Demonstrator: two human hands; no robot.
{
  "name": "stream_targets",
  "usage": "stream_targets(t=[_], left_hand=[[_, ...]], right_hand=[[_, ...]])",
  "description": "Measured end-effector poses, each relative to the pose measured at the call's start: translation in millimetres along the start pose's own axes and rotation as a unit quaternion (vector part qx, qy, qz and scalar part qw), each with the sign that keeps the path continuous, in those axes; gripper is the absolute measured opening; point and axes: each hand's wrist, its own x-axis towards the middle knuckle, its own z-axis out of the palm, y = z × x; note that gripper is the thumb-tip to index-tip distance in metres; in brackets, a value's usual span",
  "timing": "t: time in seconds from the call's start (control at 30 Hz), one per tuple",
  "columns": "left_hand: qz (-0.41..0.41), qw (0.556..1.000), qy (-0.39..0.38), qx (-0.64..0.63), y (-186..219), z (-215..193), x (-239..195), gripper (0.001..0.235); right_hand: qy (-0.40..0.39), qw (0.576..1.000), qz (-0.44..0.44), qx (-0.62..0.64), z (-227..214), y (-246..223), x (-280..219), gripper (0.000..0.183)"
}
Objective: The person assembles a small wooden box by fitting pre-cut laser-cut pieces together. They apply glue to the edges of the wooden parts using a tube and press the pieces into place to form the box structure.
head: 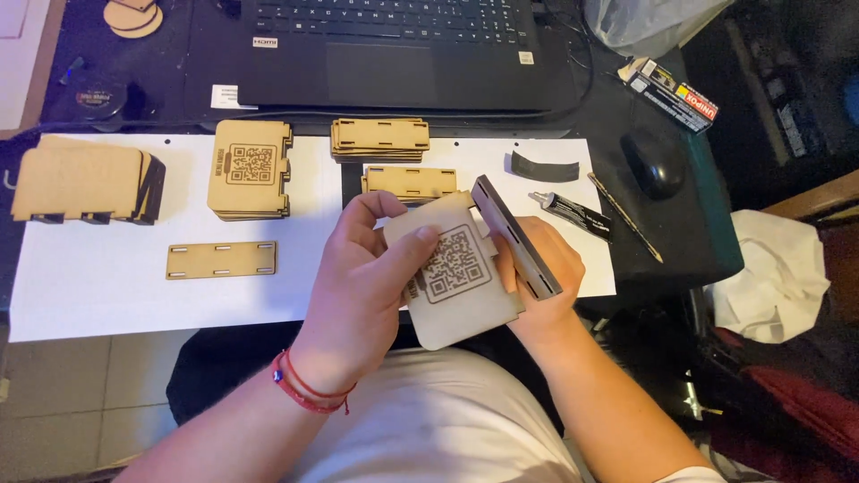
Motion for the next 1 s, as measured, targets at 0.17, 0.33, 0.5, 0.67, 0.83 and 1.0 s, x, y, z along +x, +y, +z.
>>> stream_targets(t=[0.17, 0.33, 0.5, 0.67, 0.83, 1.0], left_hand=[[0.0, 1.0, -0.005, -0.031, 1, 4, 1, 0.026], [0.017, 0.998, -0.015, -0.055, -2, 3, 5, 0.027], [0.013, 1.0, 0.005, -0.018, 1, 5, 6, 0.026], [0.023, 1.0, -0.001, -0.021, -2, 3, 7, 0.027], [0.049, 0.999, -0.009, -0.013, -5, 2, 7, 0.027], [0.037, 0.999, -0.001, -0.001, -3, 3, 5, 0.026]], right_hand=[[0.013, 0.996, 0.0, -0.093, 0, 8, -10, 0.02], [0.006, 0.995, -0.015, -0.095, 0, 11, -12, 0.02], [-0.004, 0.991, -0.032, -0.129, 1, 11, -12, 0.016], [-0.009, 0.987, -0.043, -0.153, 2, 11, -12, 0.013], [-0.012, 0.982, -0.054, -0.179, 2, 12, -12, 0.01], [-0.016, 0.975, -0.068, -0.211, 1, 12, -14, 0.006]])
